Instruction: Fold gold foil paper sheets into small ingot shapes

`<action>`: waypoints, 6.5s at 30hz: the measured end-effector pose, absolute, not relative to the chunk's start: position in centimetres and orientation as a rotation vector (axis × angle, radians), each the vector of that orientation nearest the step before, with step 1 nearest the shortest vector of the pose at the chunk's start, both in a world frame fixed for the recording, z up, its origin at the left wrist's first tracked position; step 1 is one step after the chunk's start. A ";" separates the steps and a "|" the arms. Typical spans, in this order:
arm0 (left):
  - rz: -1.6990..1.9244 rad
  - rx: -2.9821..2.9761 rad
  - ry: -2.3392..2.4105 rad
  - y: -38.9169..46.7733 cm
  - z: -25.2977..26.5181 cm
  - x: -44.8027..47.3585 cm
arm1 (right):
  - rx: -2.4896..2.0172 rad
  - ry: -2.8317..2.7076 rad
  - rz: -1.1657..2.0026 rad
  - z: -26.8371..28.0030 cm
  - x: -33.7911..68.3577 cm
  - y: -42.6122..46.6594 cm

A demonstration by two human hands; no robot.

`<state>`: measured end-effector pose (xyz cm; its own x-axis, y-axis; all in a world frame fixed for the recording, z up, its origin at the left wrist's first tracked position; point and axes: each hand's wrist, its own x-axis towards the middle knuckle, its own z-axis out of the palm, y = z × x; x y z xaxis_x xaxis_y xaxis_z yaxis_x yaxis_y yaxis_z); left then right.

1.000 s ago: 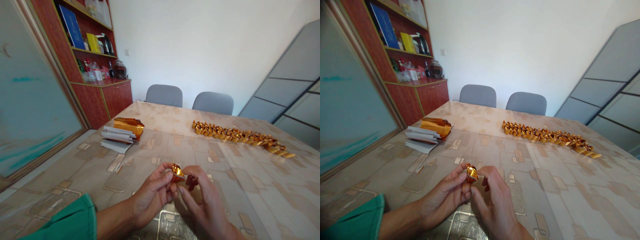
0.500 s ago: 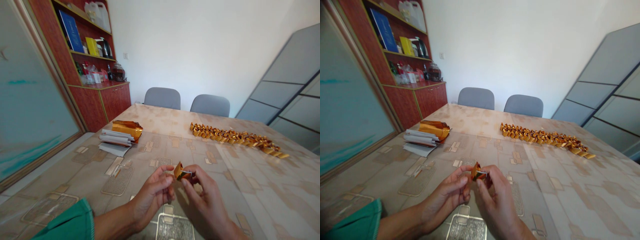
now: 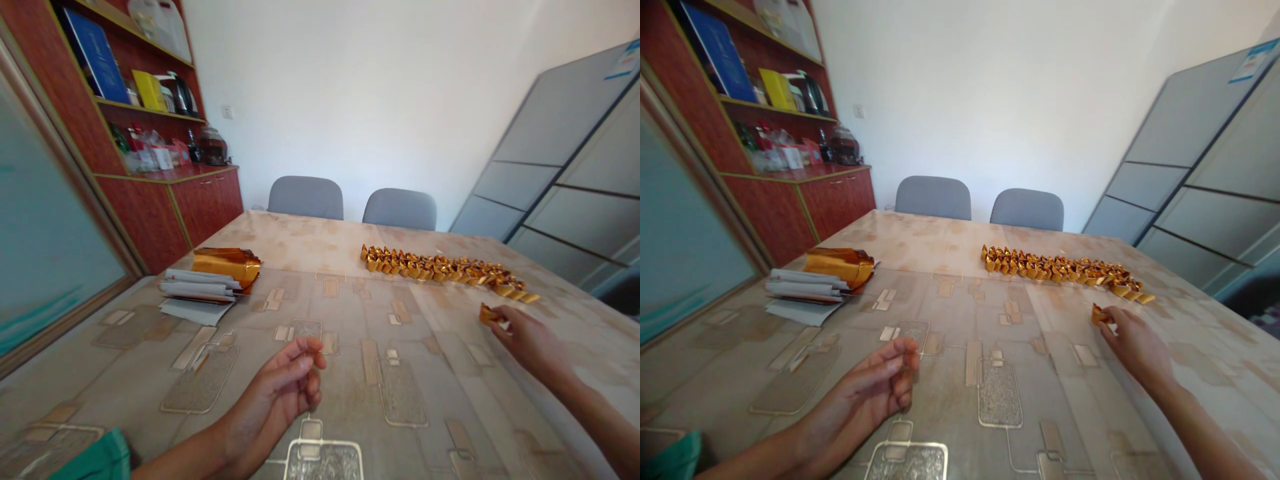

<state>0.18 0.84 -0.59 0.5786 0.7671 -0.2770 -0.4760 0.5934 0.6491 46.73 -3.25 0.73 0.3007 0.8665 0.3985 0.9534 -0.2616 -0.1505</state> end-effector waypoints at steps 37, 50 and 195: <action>0.817 0.594 0.760 2.6 0.2 -0.6 | -2.519 -1.436 -0.647 1.4 55.4 3.6; 1.109 1.799 1.199 8.4 4.3 -5.8 | -1.902 -1.687 0.021 2.0 36.9 1.8; 0.361 3.008 0.628 0.5 -2.4 -2.1 | -1.779 -2.063 0.085 -2.4 24.6 -2.4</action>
